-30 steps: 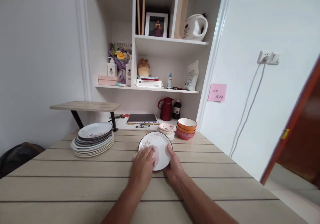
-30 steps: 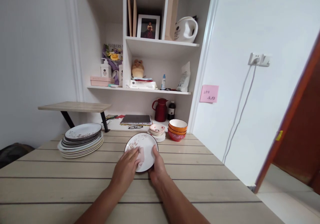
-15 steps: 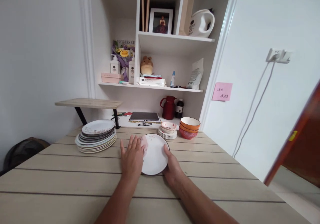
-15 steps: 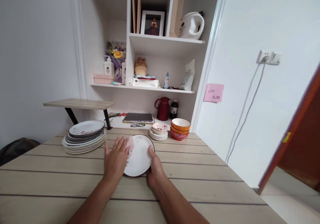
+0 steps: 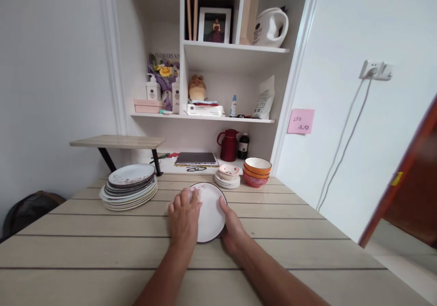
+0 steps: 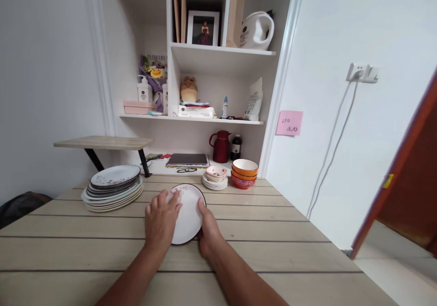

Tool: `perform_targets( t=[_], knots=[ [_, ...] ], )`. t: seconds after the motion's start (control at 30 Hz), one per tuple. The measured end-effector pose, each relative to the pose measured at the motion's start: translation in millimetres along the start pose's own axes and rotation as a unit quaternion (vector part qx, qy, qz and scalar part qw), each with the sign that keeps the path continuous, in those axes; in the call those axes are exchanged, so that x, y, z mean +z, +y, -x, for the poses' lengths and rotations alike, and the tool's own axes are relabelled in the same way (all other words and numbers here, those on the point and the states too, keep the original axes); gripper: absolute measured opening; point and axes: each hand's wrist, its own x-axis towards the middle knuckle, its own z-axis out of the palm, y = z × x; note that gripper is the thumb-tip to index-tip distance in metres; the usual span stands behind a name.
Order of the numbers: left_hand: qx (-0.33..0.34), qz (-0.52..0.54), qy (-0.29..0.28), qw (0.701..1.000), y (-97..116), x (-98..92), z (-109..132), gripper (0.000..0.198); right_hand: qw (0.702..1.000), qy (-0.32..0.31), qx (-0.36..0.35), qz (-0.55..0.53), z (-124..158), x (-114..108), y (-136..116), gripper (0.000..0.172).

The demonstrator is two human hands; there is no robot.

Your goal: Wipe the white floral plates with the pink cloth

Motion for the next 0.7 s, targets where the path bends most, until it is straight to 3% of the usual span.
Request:
perform_targets(
  t=[0.13,0.3,0.43,0.57,0.7],
  knots=[
    [-0.018,0.048,-0.039,0.998,-1,5.1,2,0.040,0.999,0.028,-0.010,-0.019,-2,-1,-1,0.053],
    [-0.017,0.148,-0.038,0.988,0,23.9,9,0.035,0.999,0.016,-0.023,-0.029,-5,-2,-2,0.052],
    [-0.024,0.215,-0.031,0.976,1,36.5,11,0.046,0.999,-0.015,-0.030,-0.021,-6,-3,0,0.054],
    [0.010,0.252,0.000,0.968,3,33.3,8,0.049,0.998,-0.048,-0.030,0.010,-2,-1,4,0.057],
    [0.088,0.275,-0.012,0.957,6,22.1,3,0.051,0.997,-0.062,-0.027,0.022,-1,0,5,0.058]
  ],
)
